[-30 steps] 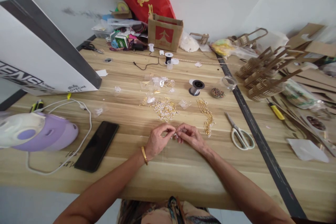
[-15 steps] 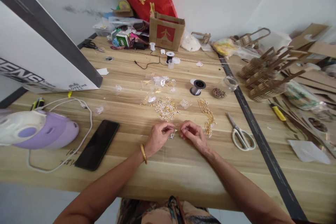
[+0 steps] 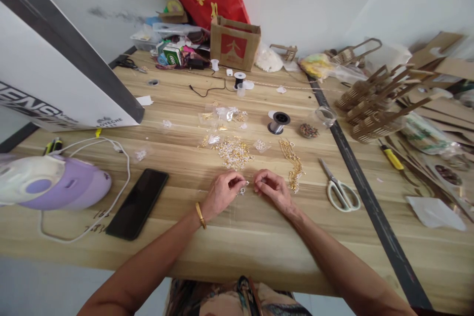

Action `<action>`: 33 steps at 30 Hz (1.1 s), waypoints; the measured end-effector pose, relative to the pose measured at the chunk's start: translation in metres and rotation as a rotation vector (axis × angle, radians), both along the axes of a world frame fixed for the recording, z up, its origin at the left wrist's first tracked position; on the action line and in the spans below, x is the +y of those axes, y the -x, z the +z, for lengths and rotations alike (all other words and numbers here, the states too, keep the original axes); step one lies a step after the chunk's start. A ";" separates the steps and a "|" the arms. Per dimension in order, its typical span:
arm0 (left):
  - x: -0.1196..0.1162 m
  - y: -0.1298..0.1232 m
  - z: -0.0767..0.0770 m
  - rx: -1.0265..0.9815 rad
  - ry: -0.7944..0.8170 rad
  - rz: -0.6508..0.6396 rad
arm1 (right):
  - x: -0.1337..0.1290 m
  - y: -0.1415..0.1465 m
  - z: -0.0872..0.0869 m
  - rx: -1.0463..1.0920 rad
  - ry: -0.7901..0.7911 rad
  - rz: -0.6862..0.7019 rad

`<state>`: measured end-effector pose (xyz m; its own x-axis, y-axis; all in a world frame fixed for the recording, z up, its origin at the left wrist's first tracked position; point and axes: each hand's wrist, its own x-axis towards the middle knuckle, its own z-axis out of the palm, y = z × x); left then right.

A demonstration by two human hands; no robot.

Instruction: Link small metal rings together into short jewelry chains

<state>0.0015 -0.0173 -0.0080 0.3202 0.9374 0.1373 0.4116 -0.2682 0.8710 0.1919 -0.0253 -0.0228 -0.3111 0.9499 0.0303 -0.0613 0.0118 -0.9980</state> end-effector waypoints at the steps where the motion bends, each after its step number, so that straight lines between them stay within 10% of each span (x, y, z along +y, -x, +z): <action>1: 0.001 0.000 0.000 -0.026 0.018 -0.005 | 0.000 0.000 0.000 -0.004 0.003 -0.001; 22: 0.004 -0.003 0.002 -0.637 0.571 -0.088 | -0.002 0.002 -0.003 -0.194 -0.071 0.049; 33: 0.003 -0.006 -0.003 -0.636 0.629 0.000 | -0.008 0.005 -0.004 -0.554 -0.661 0.055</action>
<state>0.0076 -0.0143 -0.0108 0.3585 0.8993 -0.2505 -0.1994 0.3359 0.9206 0.1867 -0.0330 -0.0266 -0.4898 0.7740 0.4013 0.4148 0.6117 -0.6736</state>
